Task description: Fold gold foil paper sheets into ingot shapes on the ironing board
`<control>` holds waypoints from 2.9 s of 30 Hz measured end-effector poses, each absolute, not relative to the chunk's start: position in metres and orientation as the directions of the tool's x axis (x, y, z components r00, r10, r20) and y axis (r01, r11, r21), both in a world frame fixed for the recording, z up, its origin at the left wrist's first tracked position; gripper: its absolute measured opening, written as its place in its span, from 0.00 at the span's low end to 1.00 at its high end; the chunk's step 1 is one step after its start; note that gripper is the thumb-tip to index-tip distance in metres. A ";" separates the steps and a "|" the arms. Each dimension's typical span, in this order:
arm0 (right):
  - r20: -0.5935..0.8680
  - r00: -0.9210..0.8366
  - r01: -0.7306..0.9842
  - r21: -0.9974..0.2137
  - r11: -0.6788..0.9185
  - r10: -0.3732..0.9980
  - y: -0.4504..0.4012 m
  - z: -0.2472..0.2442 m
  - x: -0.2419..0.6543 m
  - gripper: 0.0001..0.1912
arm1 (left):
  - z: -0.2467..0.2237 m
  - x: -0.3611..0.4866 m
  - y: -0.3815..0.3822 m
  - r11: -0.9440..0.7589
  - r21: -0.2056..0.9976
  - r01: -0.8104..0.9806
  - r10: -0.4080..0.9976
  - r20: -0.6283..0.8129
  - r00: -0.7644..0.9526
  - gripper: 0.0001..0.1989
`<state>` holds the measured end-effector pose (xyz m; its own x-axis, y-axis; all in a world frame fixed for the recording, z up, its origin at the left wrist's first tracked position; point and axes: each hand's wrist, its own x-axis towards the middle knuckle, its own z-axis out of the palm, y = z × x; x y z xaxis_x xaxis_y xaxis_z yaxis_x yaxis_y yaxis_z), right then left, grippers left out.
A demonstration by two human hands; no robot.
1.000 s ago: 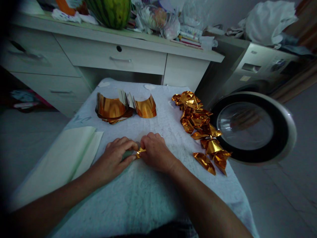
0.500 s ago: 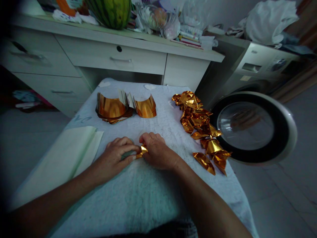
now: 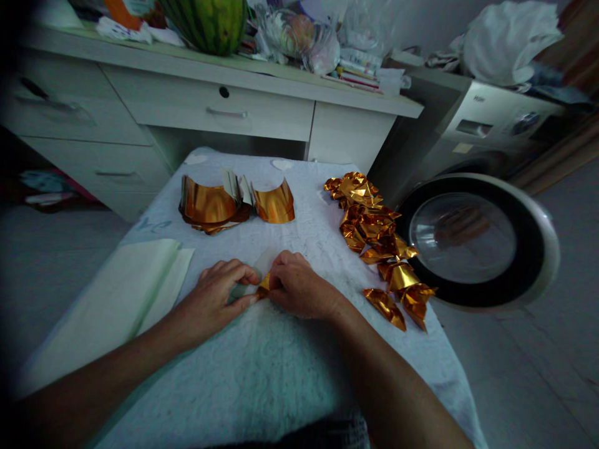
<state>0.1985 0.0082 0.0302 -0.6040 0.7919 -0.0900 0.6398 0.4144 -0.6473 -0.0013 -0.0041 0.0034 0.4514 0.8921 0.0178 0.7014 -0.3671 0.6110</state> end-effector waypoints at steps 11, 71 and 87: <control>-0.108 -0.603 0.654 -0.635 0.412 0.791 0.009 0.032 0.198 0.05 | 0.007 -0.002 -0.004 -0.388 0.585 0.712 0.876 -0.005 0.482 0.05; -0.056 -0.419 0.789 -0.517 0.333 0.906 0.005 0.013 0.183 0.11 | 0.007 0.000 -0.004 -0.364 0.547 0.754 0.883 -0.056 0.467 0.13; -0.083 -0.581 0.664 -0.624 0.413 0.809 0.009 0.030 0.195 0.15 | 0.007 -0.002 -0.004 -0.365 0.562 0.742 0.873 -0.070 0.483 0.15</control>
